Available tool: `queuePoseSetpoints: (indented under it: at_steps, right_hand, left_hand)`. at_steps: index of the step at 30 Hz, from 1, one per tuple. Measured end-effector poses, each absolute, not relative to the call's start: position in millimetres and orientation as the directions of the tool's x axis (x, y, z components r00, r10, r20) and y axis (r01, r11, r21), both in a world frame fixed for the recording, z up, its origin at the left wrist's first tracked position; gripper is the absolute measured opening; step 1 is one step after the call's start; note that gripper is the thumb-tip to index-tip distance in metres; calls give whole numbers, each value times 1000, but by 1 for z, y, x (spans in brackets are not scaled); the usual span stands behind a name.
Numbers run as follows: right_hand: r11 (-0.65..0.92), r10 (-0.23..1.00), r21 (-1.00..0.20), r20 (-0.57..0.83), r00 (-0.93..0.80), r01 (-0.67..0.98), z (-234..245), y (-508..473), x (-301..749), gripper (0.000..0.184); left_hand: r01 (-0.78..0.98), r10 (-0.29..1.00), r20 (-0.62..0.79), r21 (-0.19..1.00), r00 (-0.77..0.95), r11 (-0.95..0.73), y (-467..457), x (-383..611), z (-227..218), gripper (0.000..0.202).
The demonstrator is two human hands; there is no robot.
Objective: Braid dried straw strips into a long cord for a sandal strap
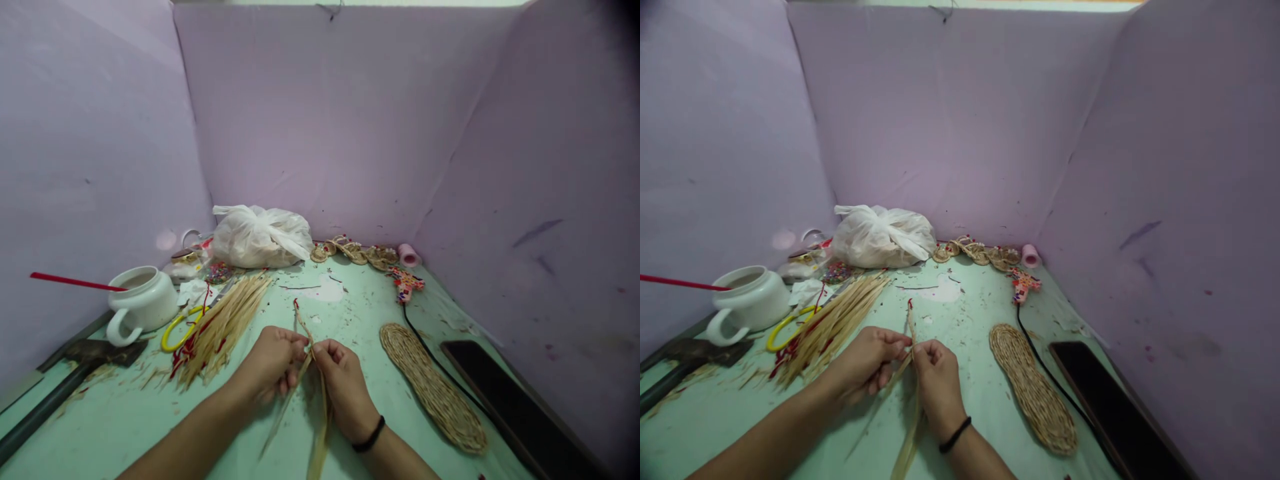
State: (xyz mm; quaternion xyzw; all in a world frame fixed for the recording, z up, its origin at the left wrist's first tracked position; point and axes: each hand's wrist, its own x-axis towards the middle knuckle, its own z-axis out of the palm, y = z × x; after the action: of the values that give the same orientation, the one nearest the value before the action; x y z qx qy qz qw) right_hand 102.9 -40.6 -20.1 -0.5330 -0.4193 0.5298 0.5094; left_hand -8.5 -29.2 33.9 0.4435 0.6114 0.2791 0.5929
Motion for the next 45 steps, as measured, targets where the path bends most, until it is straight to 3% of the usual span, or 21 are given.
queuePoseSetpoints:
  at_steps: [4,9,15,21,26,29,34,40,45]
  right_hand:
    - [-127,992,-981,-129,6,-150,-20,-42,102,24]
    - [-133,991,-977,-129,-35,-169,-17,-42,101,25]
    - [-150,989,-974,-146,-35,-167,-12,-43,102,24]
    - [-195,981,-971,-196,-10,-141,-13,-41,108,20]
    - [-137,990,-986,-140,33,-92,-18,-38,107,19]
    - [-96,993,-995,-97,64,-13,-16,-39,104,17]
    - [-62,995,-991,-51,87,120,-15,-42,103,20]
    - [-38,993,-979,-15,116,202,-19,-42,104,20]
    - [17,997,-966,35,68,258,-16,-43,107,22]
  left_hand:
    - [13,769,-555,813,317,582,-22,-14,26,9]
    - [-15,718,-562,783,412,622,-18,-20,19,7]
    - [53,746,-527,829,408,557,-20,-16,18,13]
    - [201,858,-437,897,271,393,-23,-9,12,14]
    - [315,886,-383,902,260,297,-19,-13,11,14]
    - [309,864,-417,892,281,330,-17,-16,14,14]
    - [256,910,-381,907,163,334,-17,-11,15,8]
    - [158,867,-448,893,217,422,-20,-9,16,6]
    - [214,895,-402,908,196,361,-19,-12,19,4]
